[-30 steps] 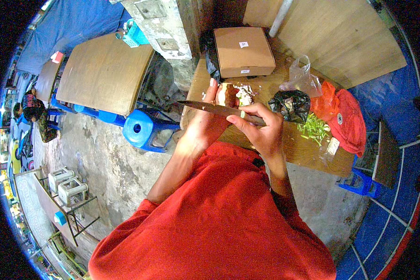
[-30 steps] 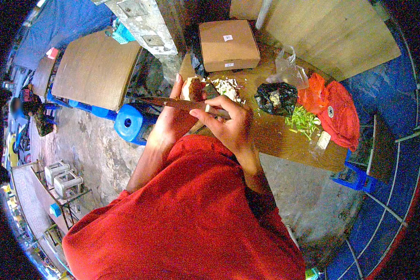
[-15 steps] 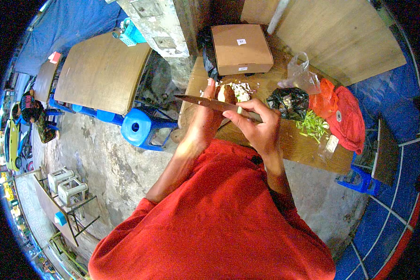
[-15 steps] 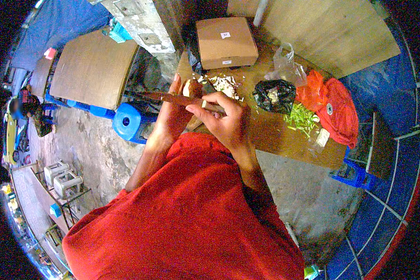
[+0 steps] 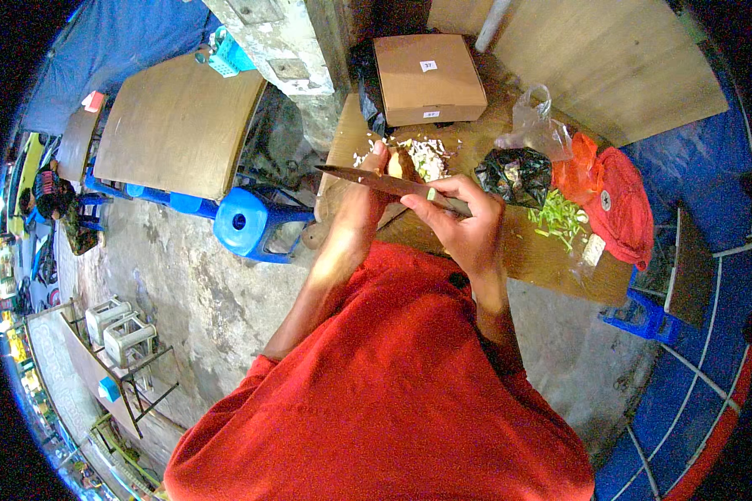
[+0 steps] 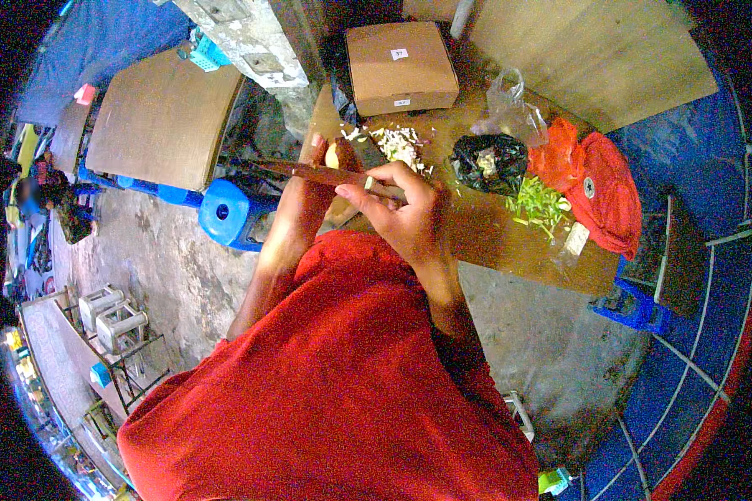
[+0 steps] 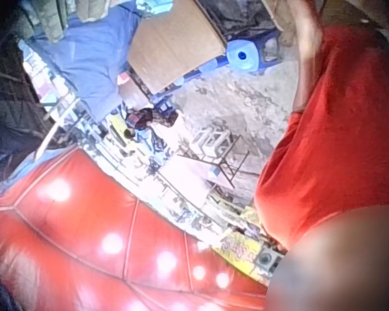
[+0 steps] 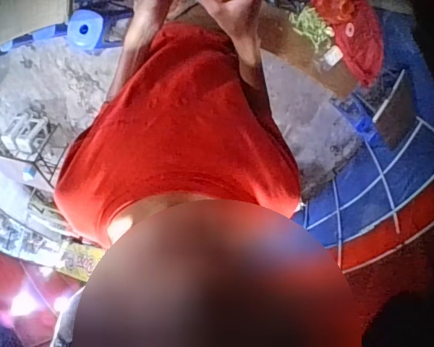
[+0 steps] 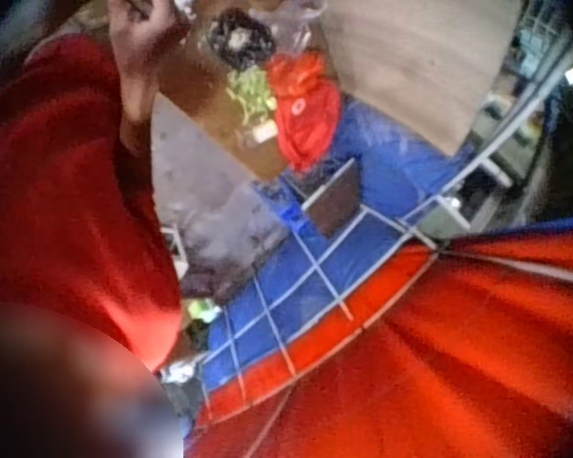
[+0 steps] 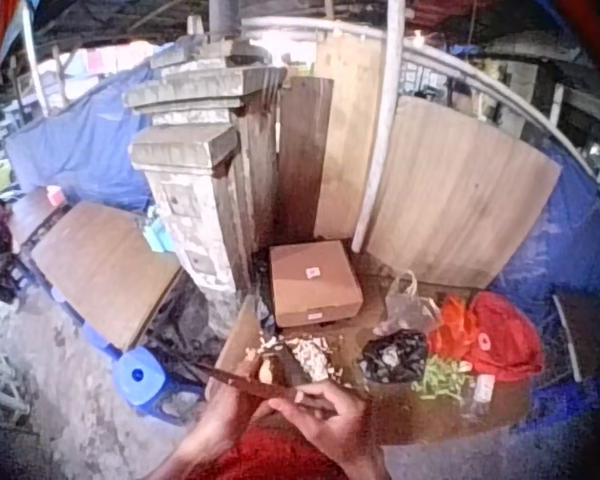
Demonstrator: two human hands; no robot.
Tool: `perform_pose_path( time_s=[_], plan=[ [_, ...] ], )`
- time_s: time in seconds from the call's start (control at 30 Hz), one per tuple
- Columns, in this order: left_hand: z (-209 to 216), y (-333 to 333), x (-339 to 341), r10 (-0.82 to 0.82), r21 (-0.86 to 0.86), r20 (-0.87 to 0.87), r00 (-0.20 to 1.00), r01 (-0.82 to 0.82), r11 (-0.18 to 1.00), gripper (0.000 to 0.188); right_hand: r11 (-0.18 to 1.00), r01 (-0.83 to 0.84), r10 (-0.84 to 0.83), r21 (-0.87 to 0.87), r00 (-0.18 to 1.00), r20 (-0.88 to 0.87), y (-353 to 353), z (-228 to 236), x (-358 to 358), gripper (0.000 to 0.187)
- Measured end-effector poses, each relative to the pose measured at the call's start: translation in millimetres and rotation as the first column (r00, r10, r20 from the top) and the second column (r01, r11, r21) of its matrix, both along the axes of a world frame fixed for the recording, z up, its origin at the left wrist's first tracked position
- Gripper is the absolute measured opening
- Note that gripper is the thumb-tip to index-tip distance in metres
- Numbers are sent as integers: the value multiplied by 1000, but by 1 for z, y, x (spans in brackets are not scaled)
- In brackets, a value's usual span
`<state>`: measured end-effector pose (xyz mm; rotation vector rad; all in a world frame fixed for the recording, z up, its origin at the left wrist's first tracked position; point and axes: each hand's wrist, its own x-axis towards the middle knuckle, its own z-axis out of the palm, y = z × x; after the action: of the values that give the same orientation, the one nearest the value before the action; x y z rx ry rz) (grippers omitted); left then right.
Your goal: The person peels a potato with a knife, then slices it into thin pieces on a wooden cutting board. The person also handles a plastic bag and places the sliced pieces on the board.
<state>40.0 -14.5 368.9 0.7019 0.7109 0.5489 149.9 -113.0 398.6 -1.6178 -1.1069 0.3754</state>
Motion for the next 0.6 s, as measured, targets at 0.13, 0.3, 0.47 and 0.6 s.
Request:
perform_pose_path(
  time_s=[0.13, 0.3, 0.47, 0.6],
  plan=[
    [7, -5, 1, 16, 117, -5, 1000, -16, 993, 40, 999, -39, 39, -1, 997, 68, -2, 0, 3, 27],
    [14, -9, 3, 51, 77, -42, 998, -48, 996, 39, 998, -64, 64, 10, 996, 59, -2, 2, 2, 28],
    [15, -7, 2, 15, 96, -50, 999, -10, 995, 41, 997, -69, 68, 27, 997, 49, -2, 4, -2, 28],
    [16, -9, 1, 21, 72, -23, 1000, -19, 997, 41, 997, -69, 68, 28, 996, 55, -2, 5, -2, 29]
  ],
)
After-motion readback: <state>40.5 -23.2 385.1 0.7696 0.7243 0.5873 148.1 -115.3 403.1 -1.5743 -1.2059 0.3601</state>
